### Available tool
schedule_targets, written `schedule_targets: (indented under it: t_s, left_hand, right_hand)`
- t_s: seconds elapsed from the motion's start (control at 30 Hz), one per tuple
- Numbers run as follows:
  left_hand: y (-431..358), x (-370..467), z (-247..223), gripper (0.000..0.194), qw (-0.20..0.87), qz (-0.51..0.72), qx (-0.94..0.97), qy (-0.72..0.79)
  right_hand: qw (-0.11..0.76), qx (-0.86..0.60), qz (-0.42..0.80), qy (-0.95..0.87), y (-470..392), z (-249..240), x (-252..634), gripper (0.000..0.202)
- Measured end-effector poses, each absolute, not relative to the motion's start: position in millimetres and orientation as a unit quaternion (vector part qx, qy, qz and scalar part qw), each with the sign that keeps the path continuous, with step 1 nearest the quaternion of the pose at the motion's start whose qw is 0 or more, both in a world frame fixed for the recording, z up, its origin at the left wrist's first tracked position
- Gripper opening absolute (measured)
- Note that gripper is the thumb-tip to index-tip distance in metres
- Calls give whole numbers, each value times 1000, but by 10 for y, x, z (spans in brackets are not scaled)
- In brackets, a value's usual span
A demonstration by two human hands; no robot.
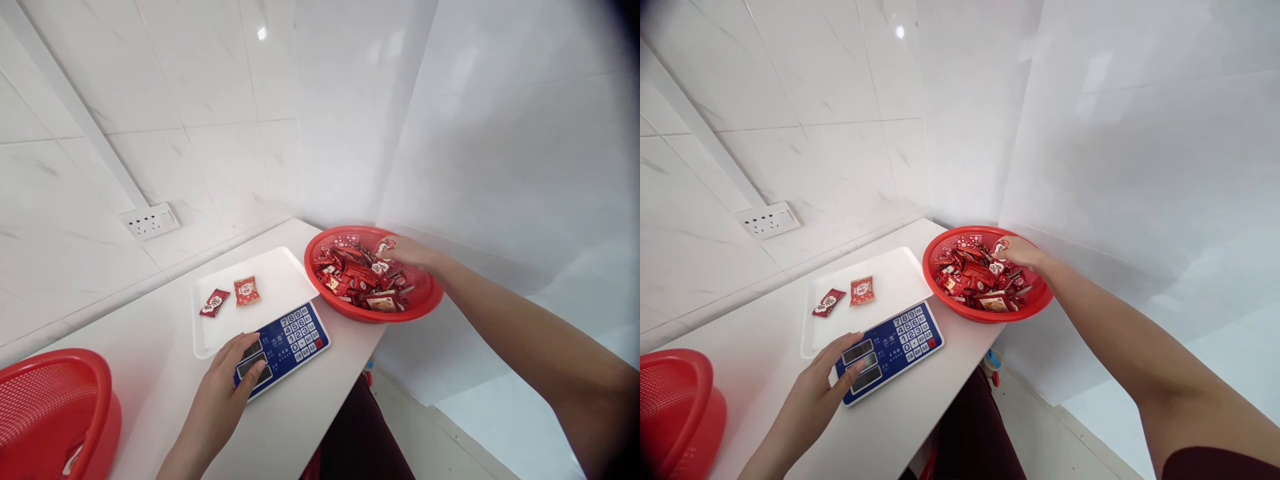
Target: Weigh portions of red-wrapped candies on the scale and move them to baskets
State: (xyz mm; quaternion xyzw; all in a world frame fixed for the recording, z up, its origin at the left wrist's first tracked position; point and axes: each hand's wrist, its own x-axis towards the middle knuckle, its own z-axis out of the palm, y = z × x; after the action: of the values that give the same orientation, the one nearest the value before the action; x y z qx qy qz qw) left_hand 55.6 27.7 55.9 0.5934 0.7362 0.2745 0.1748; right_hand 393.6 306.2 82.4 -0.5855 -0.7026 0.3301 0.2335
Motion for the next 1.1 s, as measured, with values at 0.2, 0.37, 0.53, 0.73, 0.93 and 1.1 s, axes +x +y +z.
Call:
schedule_targets:
  t_s: [0.2,0.37,0.53,0.73,0.93,1.1]
  left_hand:
    - [270,547,541,40,179,275,590,737]
    - [272,545,538,39,177,279,593,734]
    - [271,548,541,39,178,282,597,730]
    - [267,535,515,38,169,282,597,732]
    - [270,532,517,39,172,275,599,732]
    - [266,532,516,39,173,278,600,730]
  right_hand:
    - [228,-583,328,-707,3041,834,3902,14]
    - [224,-588,343,-698,3038,817,3891,25]
    - [211,-593,344,-697,3002,823,3885,35]
    - [192,-591,340,-705,2981,814,3893,39]
    - [185,-598,315,-714,3012,781,3924,50]
    - [191,-591,286,-730,3022,795,3938,54]
